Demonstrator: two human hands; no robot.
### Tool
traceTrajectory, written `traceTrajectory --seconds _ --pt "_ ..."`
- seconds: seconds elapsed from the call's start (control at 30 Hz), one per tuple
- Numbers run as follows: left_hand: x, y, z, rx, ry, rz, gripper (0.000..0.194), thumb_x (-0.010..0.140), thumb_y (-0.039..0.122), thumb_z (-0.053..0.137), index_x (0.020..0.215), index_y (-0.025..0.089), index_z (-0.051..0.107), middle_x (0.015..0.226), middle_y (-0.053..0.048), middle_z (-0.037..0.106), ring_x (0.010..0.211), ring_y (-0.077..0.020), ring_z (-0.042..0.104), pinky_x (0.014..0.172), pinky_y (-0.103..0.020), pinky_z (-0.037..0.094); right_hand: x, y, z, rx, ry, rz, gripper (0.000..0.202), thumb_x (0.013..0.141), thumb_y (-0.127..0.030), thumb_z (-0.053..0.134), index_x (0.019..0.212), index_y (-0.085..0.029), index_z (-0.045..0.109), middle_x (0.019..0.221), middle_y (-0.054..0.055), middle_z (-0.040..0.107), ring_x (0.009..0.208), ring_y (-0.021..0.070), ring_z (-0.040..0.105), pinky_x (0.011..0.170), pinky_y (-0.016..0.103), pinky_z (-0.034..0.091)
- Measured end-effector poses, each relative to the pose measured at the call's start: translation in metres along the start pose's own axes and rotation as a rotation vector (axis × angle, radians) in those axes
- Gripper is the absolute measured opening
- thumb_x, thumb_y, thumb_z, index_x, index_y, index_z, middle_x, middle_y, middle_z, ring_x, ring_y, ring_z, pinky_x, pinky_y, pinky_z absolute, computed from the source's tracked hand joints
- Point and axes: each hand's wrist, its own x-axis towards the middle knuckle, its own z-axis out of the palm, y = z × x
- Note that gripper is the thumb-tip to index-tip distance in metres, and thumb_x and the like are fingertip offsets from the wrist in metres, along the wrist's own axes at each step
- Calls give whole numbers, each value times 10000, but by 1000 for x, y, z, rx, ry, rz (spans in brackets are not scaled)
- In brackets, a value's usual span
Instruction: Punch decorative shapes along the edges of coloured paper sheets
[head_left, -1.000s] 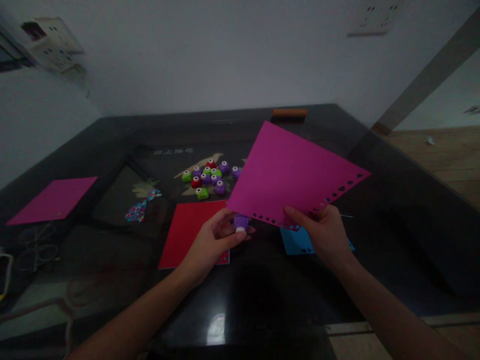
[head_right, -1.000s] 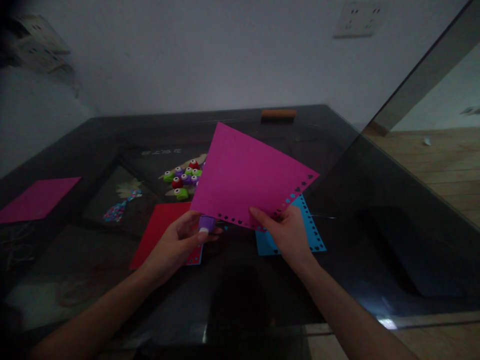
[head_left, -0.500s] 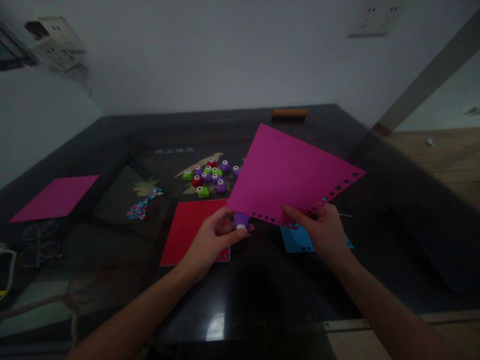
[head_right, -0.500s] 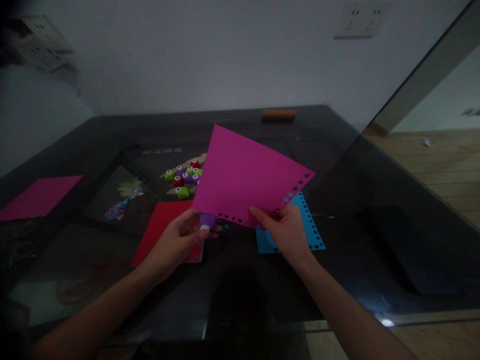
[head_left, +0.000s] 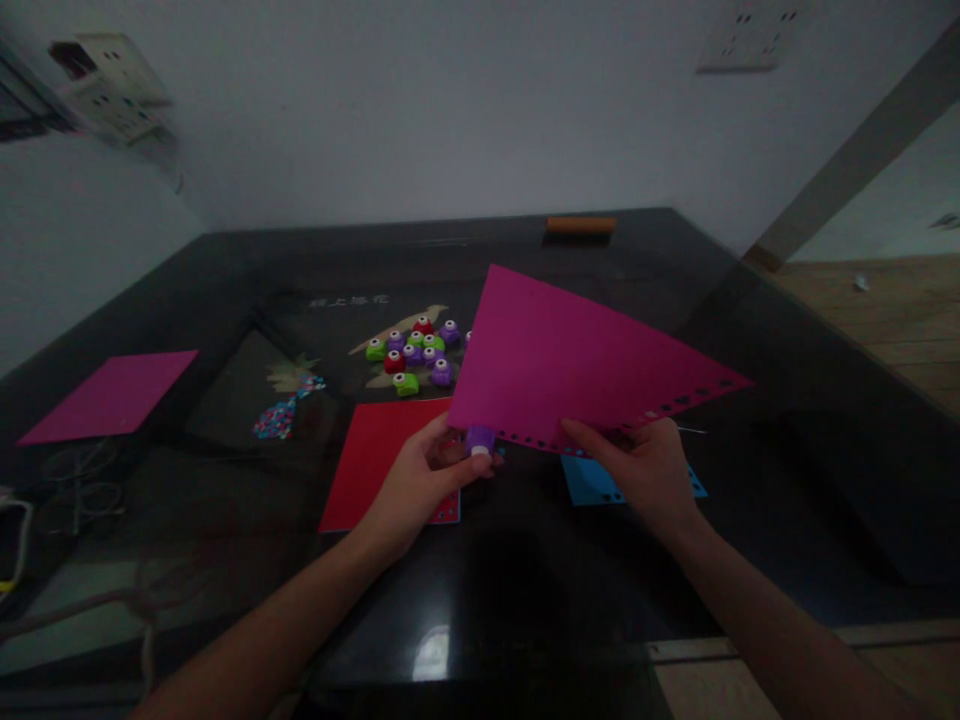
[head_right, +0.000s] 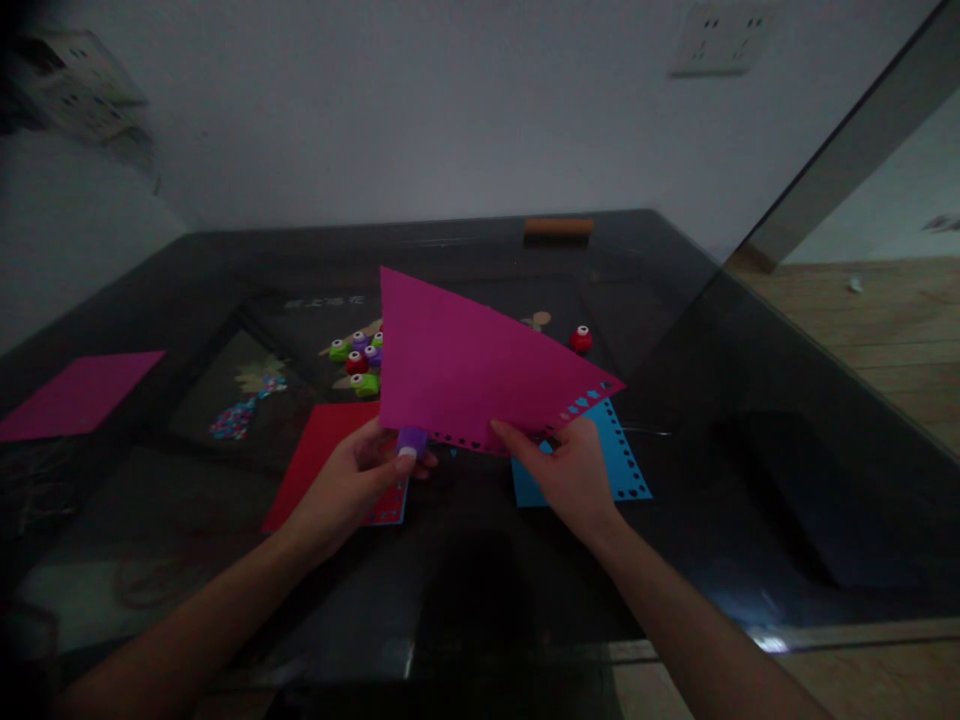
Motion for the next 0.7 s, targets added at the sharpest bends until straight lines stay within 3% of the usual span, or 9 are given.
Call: traceTrajectory --seconds 0.23,0.5,0.7 --pt "0 -4 -2 20 44 16 239 702 303 722 866 154 630 703 -26 645 586 -125 562 576 -243 423 1 -2 2 45 -85 29 161 697 -315 697 821 -213 706 846 45 735 790 247 674 756 420 547" --pt "1 -6 -1 -82 61 18 227 708 306 724 851 158 631 686 -6 602 590 -102 515 535 -215 384 1 -1 8 107 -135 135 213 680 -332 713 839 -190 697 863 73 728 801 258 671 745 424 541" --pt "3 -8 -2 -108 51 16 233 729 304 708 895 162 628 702 -6 601 596 -103 526 547 -217 389 0 5 10 67 -115 74 429 674 -344 717 1074 -214 634 1039 90 690 974 290 627 880 499 491"
